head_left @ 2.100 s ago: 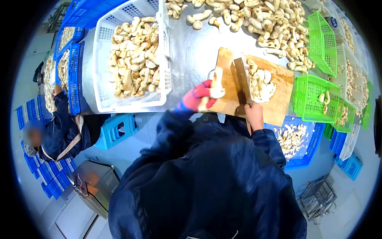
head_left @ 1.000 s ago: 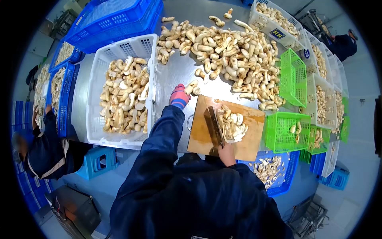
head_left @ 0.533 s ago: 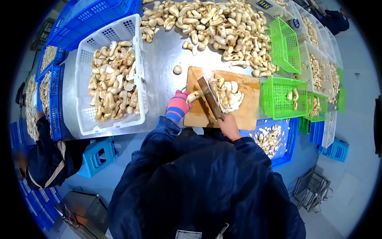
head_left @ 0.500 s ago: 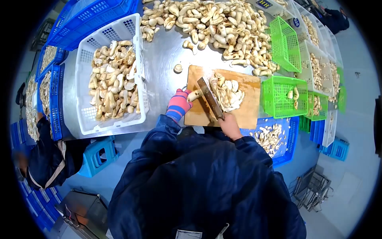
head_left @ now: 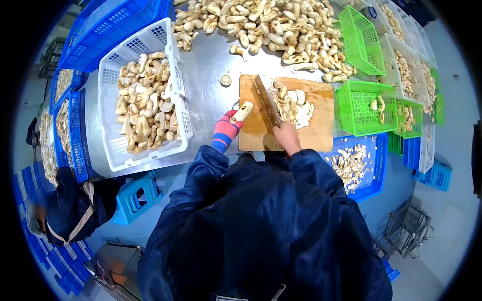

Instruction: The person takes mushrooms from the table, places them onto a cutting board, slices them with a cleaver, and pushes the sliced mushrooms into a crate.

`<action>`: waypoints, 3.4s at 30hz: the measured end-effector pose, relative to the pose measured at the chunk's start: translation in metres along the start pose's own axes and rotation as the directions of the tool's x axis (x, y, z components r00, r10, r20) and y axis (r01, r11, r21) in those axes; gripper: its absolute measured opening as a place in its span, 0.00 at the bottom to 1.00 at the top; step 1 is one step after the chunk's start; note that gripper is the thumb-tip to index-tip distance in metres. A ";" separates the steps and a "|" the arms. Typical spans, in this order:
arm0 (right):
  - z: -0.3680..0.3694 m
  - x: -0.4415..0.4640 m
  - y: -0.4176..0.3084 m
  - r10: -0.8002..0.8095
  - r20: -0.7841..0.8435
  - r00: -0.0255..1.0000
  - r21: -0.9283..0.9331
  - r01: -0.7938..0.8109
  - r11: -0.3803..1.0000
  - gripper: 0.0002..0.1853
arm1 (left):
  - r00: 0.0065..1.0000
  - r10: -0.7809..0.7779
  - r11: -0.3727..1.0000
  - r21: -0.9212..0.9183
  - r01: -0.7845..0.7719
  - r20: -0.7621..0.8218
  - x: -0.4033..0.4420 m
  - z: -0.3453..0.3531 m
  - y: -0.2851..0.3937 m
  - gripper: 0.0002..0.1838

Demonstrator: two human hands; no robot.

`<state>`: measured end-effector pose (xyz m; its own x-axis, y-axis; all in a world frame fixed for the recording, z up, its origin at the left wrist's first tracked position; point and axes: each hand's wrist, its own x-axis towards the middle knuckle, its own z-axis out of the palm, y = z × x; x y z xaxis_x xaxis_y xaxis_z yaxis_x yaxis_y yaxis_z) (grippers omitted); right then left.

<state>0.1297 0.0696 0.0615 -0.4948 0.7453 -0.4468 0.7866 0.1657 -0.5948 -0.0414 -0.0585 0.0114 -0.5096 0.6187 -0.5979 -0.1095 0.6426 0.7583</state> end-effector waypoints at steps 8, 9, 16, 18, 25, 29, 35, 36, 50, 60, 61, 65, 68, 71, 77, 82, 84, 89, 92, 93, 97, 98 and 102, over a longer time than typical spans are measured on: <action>0.002 -0.028 0.008 0.102 0.114 0.988 0.092 -0.113 0.989 0.14 | 0.883 0.426 0.873 0.347 -0.343 -0.198 0.005 0.039 -0.026 0.27; 0.001 -0.030 0.006 0.118 0.115 0.986 0.064 -0.126 0.990 0.14 | 0.904 0.384 0.905 0.272 -0.328 -0.187 0.009 0.043 -0.030 0.26; 0.026 -0.015 0.039 -0.061 0.089 0.994 -0.020 0.063 0.998 0.11 | 0.991 0.073 0.988 -0.128 -0.088 -0.111 0.023 0.065 -0.035 0.21; 0.016 -0.019 0.028 -0.052 0.123 0.991 -0.041 0.057 0.998 0.14 | 0.994 -0.049 0.955 -0.296 0.018 -0.098 0.016 0.062 -0.021 0.20; 0.001 -0.022 0.014 -0.025 0.190 0.982 -0.031 0.031 0.999 0.14 | 0.976 -0.202 0.960 -0.217 0.179 -0.087 0.023 0.058 -0.004 0.20; -0.019 -0.051 0.001 -0.243 0.057 0.968 -0.136 0.248 0.959 0.11 | 0.955 -0.178 0.982 -0.098 0.159 -0.235 0.036 0.067 -0.019 0.20; -0.026 -0.092 0.013 -0.176 0.062 0.982 -0.267 0.186 0.945 0.09 | 0.959 -0.200 0.949 -0.282 0.140 -0.200 0.052 0.072 -0.035 0.20; -0.032 -0.093 0.013 -0.161 0.082 0.984 -0.264 0.177 0.948 0.09 | 0.958 -0.225 0.927 -0.343 0.155 -0.176 0.051 0.072 -0.034 0.19; -0.006 -0.018 0.023 -0.106 0.190 0.976 -0.157 0.137 0.978 0.10 | 0.942 -0.309 0.890 -0.389 0.238 -0.132 0.035 0.069 0.006 0.18; -0.057 -0.076 0.011 -0.023 0.213 0.977 -0.177 0.062 0.982 0.08 | 0.973 -0.230 0.771 -0.607 0.194 0.018 0.100 0.071 -0.112 0.15; -0.057 -0.075 0.011 -0.009 0.224 0.975 -0.162 0.047 0.986 0.08 | 0.973 -0.231 0.788 -0.585 0.190 0.005 0.090 0.071 -0.096 0.12; -0.054 -0.067 0.012 -0.043 0.208 0.977 -0.127 0.070 0.989 0.09 | 0.968 -0.245 0.888 -0.415 0.197 -0.064 0.053 0.067 -0.030 0.14; -0.048 -0.061 0.014 -0.013 0.215 0.977 -0.104 0.036 0.994 0.09 | 0.959 -0.271 0.889 -0.404 0.215 -0.087 0.032 0.068 0.009 0.15; -0.041 -0.052 0.016 -0.031 0.256 0.966 -0.113 0.062 0.992 0.10 | 0.951 -0.297 0.871 -0.431 0.235 -0.083 0.034 0.067 0.005 0.16; 0.013 0.006 0.018 -0.131 0.255 0.958 -0.115 0.165 0.980 0.12 | 0.945 -0.323 0.867 -0.417 0.272 -0.056 0.033 0.063 -0.003 0.21; -0.006 0.017 0.039 0.131 0.196 0.972 0.068 -0.146 0.987 0.14 | 0.940 -0.339 0.829 -0.462 0.314 0.030 0.015 0.046 0.008 0.18; -0.003 0.013 0.050 0.183 0.189 0.965 0.135 -0.210 0.968 0.15 | 0.938 -0.341 0.911 -0.267 0.315 -0.058 0.013 0.053 0.019 0.18; 0.001 0.007 0.049 0.028 0.057 0.998 0.037 -0.030 0.999 0.13 | 0.972 -0.011 0.954 0.288 0.080 -0.233 0.023 0.058 0.012 0.31; -0.003 -0.001 0.031 0.013 0.031 0.999 -0.052 -0.011 0.999 0.14 | 0.989 0.120 0.962 -0.236 -0.137 -0.086 0.023 0.045 -0.001 0.27; -0.003 -0.005 0.024 0.006 0.027 1.000 -0.091 -0.003 0.996 0.15 | 0.985 0.169 0.893 -0.417 -0.168 -0.035 0.003 0.034 0.015 0.27; 0.017 0.005 0.023 0.066 0.134 0.989 0.016 -0.069 0.998 0.16 | 0.942 0.316 0.870 -0.361 -0.335 -0.113 -0.062 -0.055 0.069 0.29; 0.018 0.008 0.025 0.142 0.179 0.973 0.083 -0.159 0.984 0.15 | 0.903 0.369 0.872 -0.254 -0.418 -0.220 -0.073 -0.082 0.073 0.29; -0.013 0.006 0.040 0.187 0.217 0.958 0.356 -0.256 0.899 0.12 | 0.746 0.436 0.892 0.350 -0.285 -0.504 -0.065 -0.207 0.028 0.31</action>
<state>0.1632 0.0892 0.0438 -0.4067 0.6050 -0.6845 0.7023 -0.2721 -0.6578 -0.1879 -0.1747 0.1251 -0.8577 0.5139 0.0154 0.3464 0.5556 0.7558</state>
